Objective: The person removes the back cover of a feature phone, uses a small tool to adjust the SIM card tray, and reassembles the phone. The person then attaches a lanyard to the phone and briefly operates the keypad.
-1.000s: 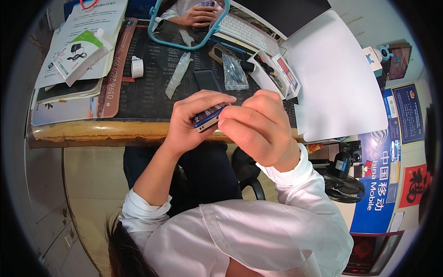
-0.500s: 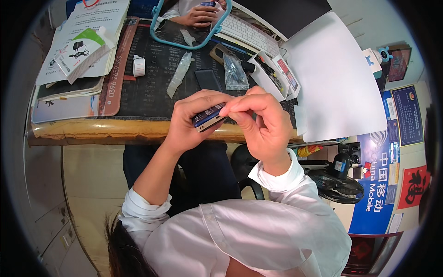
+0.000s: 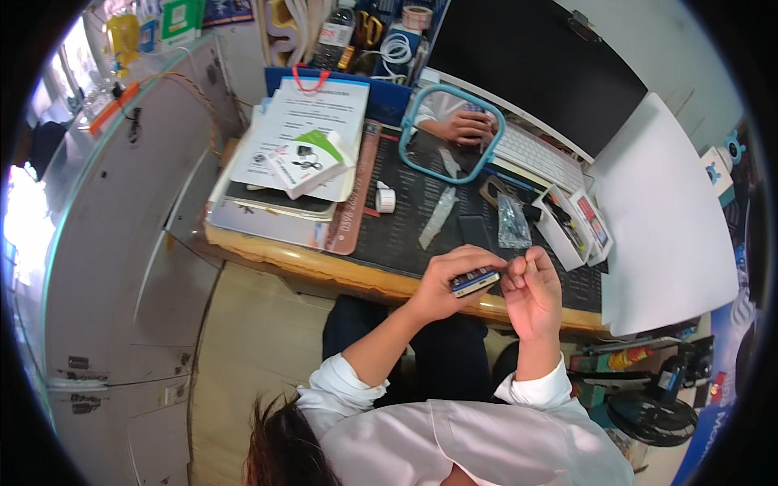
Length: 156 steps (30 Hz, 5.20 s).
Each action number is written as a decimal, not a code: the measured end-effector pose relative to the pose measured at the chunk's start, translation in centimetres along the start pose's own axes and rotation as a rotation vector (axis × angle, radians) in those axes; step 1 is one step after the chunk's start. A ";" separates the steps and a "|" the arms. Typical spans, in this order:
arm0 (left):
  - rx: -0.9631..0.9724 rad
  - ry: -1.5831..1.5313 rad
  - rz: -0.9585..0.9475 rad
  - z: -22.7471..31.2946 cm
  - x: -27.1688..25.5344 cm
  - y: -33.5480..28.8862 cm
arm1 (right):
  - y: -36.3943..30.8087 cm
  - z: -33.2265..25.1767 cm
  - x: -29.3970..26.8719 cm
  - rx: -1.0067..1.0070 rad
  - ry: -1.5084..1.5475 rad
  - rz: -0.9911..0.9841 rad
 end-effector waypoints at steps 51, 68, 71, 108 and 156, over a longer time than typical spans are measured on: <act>0.271 -0.024 -0.205 15.0 4.2 1.6 | -3.1 -0.9 -9.6 -0.086 -0.202 0.254; -0.132 0.475 0.307 2.6 -1.6 -4.5 | -3.5 -0.7 -10.2 -0.137 -0.648 0.245; -0.038 0.429 0.300 1.8 -0.5 -4.1 | -3.8 -1.5 -10.9 -0.181 -0.539 0.276; -0.140 0.147 0.304 4.2 1.2 -3.6 | -5.9 -4.0 3.7 -0.298 -0.492 -0.175; 0.123 0.027 0.166 -1.9 12.6 -2.4 | -9.2 -10.1 0.2 -0.565 -0.823 -0.047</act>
Point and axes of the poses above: each hand's wrist, its own y-axis towards the middle knuckle, its own x-axis out of the palm, z = x × y, the point moved 8 cm from there along y, towards the middle knuckle, and after that the axes turned 14 degrees about y, right-handed, at the moved point
